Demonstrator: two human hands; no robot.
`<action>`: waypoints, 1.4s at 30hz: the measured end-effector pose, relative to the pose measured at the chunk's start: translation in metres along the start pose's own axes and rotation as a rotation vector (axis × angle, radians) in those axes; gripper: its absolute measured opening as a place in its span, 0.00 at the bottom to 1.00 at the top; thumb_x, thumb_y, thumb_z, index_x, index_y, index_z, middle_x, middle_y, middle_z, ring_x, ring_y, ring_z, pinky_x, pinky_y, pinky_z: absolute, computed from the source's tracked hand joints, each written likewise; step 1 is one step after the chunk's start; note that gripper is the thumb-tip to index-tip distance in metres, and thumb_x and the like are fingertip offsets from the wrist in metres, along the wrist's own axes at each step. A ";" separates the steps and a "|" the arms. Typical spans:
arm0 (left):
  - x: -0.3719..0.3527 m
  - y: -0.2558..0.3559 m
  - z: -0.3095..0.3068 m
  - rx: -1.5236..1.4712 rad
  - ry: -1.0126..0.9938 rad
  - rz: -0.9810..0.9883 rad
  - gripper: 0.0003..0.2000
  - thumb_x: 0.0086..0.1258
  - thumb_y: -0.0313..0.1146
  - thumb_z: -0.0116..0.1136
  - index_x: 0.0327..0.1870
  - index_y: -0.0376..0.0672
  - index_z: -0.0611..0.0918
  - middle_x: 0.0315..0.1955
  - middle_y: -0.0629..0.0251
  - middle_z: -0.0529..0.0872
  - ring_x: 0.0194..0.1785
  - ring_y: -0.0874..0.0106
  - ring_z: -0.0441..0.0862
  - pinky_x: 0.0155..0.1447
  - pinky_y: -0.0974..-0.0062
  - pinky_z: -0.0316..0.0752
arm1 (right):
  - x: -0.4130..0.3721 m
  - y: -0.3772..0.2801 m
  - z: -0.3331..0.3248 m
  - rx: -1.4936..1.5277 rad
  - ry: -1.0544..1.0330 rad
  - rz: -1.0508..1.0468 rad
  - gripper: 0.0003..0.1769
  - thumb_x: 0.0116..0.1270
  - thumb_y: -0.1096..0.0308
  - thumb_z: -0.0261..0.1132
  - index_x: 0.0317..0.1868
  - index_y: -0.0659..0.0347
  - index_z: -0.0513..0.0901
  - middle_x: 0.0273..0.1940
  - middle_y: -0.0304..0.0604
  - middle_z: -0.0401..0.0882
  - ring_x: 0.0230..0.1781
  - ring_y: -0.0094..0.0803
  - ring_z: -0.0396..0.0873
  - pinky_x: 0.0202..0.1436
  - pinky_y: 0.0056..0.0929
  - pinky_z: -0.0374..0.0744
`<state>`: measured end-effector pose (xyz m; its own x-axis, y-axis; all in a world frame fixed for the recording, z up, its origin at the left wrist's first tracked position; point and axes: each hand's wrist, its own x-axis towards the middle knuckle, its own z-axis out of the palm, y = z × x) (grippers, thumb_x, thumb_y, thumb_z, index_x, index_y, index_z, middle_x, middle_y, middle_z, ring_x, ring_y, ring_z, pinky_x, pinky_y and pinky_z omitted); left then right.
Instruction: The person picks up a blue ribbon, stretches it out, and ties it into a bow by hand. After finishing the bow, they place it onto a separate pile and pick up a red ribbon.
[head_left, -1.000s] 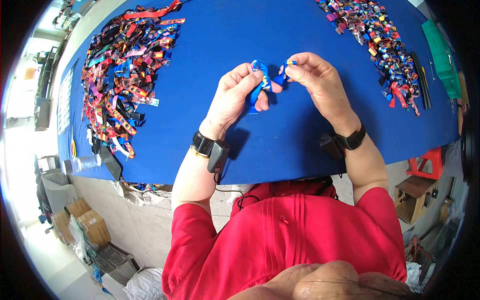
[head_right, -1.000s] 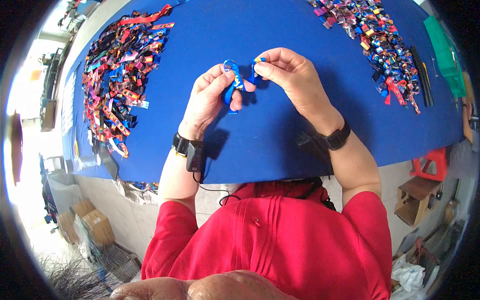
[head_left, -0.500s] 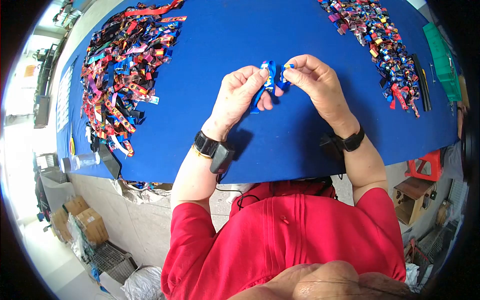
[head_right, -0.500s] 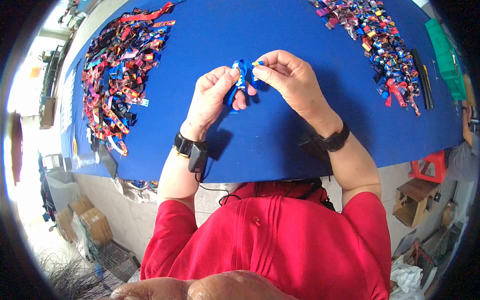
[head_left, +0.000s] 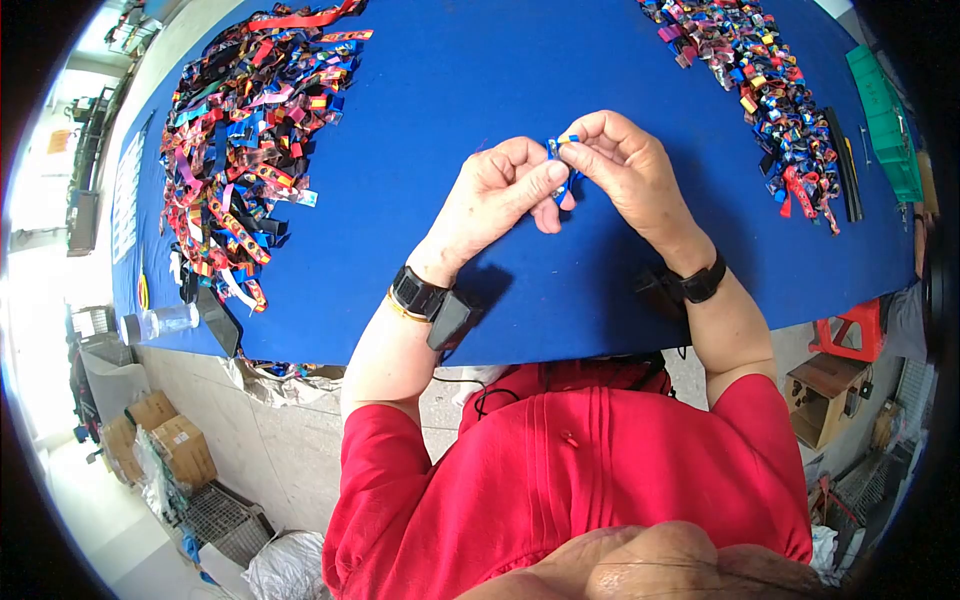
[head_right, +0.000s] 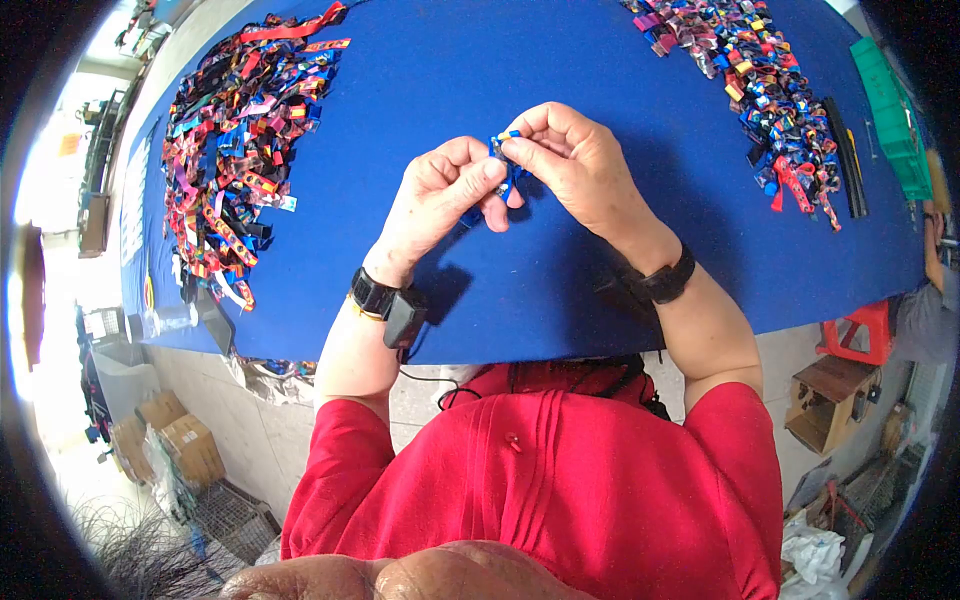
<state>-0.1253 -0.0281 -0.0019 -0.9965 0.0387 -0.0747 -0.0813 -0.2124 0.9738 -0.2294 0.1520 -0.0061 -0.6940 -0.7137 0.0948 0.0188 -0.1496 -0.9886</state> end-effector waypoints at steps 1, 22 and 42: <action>0.000 -0.002 0.000 0.009 -0.008 0.022 0.12 0.84 0.38 0.57 0.46 0.38 0.81 0.36 0.54 0.91 0.29 0.75 0.87 0.36 0.77 0.82 | 0.000 0.000 0.001 0.015 0.016 -0.015 0.05 0.76 0.76 0.67 0.49 0.64 0.83 0.42 0.37 0.86 0.45 0.19 0.83 0.52 0.21 0.82; 0.009 -0.009 -0.017 -0.299 0.107 0.178 0.08 0.83 0.37 0.58 0.45 0.42 0.82 0.45 0.51 0.91 0.37 0.70 0.89 0.41 0.74 0.85 | 0.000 0.000 -0.006 0.182 0.117 0.131 0.13 0.75 0.68 0.70 0.55 0.64 0.82 0.44 0.39 0.87 0.43 0.23 0.85 0.48 0.24 0.84; 0.004 0.002 -0.015 -0.431 -0.054 0.140 0.08 0.84 0.36 0.54 0.46 0.42 0.78 0.44 0.45 0.90 0.28 0.68 0.87 0.31 0.73 0.84 | 0.002 0.000 -0.007 0.090 0.140 0.194 0.15 0.73 0.68 0.71 0.55 0.65 0.79 0.45 0.41 0.87 0.43 0.24 0.85 0.50 0.25 0.84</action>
<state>-0.1295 -0.0426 -0.0037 -0.9969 0.0297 0.0735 0.0405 -0.6060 0.7945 -0.2359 0.1552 -0.0070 -0.7642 -0.6340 -0.1185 0.2204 -0.0840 -0.9718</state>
